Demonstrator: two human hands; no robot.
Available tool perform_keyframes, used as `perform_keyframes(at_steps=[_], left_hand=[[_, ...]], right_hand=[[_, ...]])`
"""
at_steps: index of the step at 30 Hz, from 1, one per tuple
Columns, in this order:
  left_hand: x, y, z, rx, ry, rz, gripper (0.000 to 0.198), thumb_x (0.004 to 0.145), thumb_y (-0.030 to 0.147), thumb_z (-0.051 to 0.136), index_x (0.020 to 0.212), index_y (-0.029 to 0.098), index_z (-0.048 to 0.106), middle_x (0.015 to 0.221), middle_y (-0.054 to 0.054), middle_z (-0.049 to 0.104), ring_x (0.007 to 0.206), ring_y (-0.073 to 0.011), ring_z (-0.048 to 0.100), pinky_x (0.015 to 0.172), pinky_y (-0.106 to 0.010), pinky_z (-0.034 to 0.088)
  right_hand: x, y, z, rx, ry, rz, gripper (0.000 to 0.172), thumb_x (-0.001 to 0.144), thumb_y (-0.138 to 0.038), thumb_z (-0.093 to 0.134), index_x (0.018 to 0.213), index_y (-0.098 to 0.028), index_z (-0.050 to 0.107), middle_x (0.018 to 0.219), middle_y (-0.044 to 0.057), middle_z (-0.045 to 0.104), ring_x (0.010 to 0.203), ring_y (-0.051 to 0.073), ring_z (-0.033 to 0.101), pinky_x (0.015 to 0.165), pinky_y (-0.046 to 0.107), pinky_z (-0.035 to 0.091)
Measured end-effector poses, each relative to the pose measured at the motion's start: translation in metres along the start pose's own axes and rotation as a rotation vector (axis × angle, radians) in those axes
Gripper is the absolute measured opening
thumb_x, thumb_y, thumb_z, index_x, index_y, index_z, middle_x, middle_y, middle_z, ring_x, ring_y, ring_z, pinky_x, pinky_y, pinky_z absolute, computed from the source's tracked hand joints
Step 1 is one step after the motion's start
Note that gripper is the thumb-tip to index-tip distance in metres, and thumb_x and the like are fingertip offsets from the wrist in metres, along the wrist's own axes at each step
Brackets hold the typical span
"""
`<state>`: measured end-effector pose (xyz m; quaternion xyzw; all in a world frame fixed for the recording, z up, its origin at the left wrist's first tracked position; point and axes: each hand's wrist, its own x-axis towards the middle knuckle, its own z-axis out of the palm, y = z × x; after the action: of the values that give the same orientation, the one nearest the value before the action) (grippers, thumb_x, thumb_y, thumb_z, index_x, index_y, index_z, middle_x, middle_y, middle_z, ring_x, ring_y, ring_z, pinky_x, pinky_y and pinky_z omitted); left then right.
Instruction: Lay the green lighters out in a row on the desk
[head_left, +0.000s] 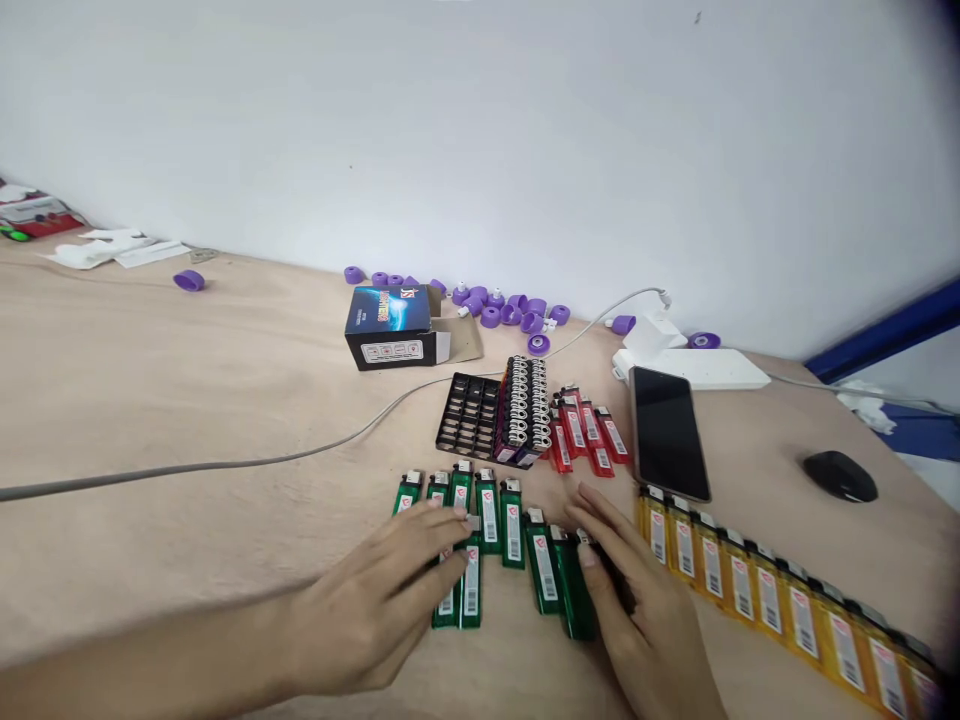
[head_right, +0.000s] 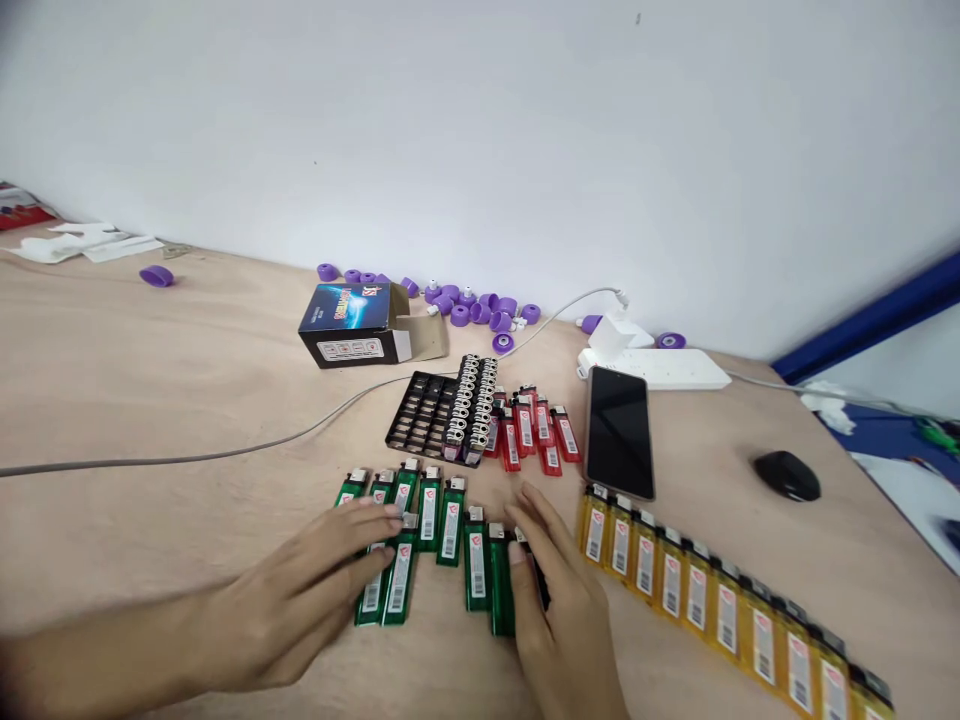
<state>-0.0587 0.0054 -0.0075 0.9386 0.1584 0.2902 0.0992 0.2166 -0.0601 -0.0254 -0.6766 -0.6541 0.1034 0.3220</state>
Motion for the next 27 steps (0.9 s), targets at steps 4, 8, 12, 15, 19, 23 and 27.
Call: perform_keyframes(at_steps=[4, 8, 12, 15, 19, 23, 27], left_hand=[[0.009, 0.006, -0.002, 0.011, -0.037, 0.099, 0.045, 0.081, 0.001, 0.052, 0.125, 0.002, 0.058, 0.12, -0.024, 0.068, 0.131, -0.0343, 0.055, 0.114, -0.049, 0.045], [0.011, 0.004, -0.005, -0.019, 0.015, 0.083, 0.049, 0.082, 0.001, 0.05, 0.13, 0.006, 0.055, 0.117, -0.022, 0.069, 0.123, -0.0331, 0.06, 0.109, -0.05, 0.05], [0.009, 0.002, -0.004, 0.002, 0.041, 0.089, 0.043, 0.081, 0.0, 0.05, 0.123, 0.004, 0.059, 0.112, -0.022, 0.069, 0.119, -0.032, 0.062, 0.109, -0.049, 0.05], [0.008, 0.002, -0.003, 0.01, 0.035, 0.081, 0.041, 0.081, -0.001, 0.05, 0.12, 0.004, 0.06, 0.112, -0.022, 0.069, 0.118, -0.0317, 0.062, 0.11, -0.05, 0.049], [0.008, 0.003, -0.003, -0.02, 0.031, 0.054, 0.047, 0.082, 0.0, 0.048, 0.127, 0.009, 0.057, 0.113, -0.019, 0.07, 0.118, -0.0313, 0.062, 0.108, -0.051, 0.05], [0.009, 0.002, -0.005, -0.023, 0.05, 0.054, 0.047, 0.082, 0.0, 0.048, 0.127, 0.009, 0.057, 0.111, -0.019, 0.07, 0.116, -0.0308, 0.064, 0.107, -0.05, 0.051], [0.009, 0.001, -0.007, -0.016, 0.051, 0.039, 0.044, 0.081, 0.0, 0.048, 0.123, 0.01, 0.059, 0.108, -0.017, 0.071, 0.113, -0.0299, 0.065, 0.105, -0.05, 0.052]], right_hand=[[-0.003, -0.005, -0.002, -0.177, 0.087, -0.133, 0.031, 0.094, -0.034, 0.056, 0.12, -0.018, 0.061, 0.132, 0.017, 0.059, 0.118, 0.032, 0.062, 0.094, 0.049, 0.055], [-0.002, -0.011, -0.011, -0.375, 0.144, -0.28, 0.014, 0.092, -0.032, 0.056, 0.094, -0.02, 0.062, 0.127, 0.02, 0.057, 0.112, 0.037, 0.06, 0.086, 0.054, 0.052], [0.0, -0.02, -0.018, -0.537, 0.103, -0.354, 0.015, 0.089, -0.027, 0.053, 0.079, -0.021, 0.062, 0.124, 0.021, 0.064, 0.109, 0.04, 0.061, 0.085, 0.057, 0.048], [0.002, -0.027, -0.019, -0.602, 0.08, -0.382, 0.016, 0.086, -0.026, 0.052, 0.082, -0.02, 0.067, 0.123, 0.021, 0.068, 0.112, 0.041, 0.062, 0.092, 0.062, 0.043], [0.003, -0.033, -0.018, -0.654, 0.063, -0.428, 0.019, 0.082, -0.028, 0.055, 0.087, -0.019, 0.07, 0.121, 0.022, 0.07, 0.113, 0.041, 0.063, 0.095, 0.064, 0.039], [0.003, -0.033, -0.016, -0.671, 0.062, -0.435, 0.02, 0.082, -0.032, 0.055, 0.085, -0.02, 0.07, 0.121, 0.023, 0.07, 0.111, 0.041, 0.063, 0.096, 0.065, 0.038], [0.003, -0.032, -0.015, -0.693, 0.06, -0.424, 0.02, 0.08, -0.031, 0.053, 0.084, -0.019, 0.069, 0.118, 0.025, 0.07, 0.11, 0.043, 0.063, 0.095, 0.067, 0.038]])
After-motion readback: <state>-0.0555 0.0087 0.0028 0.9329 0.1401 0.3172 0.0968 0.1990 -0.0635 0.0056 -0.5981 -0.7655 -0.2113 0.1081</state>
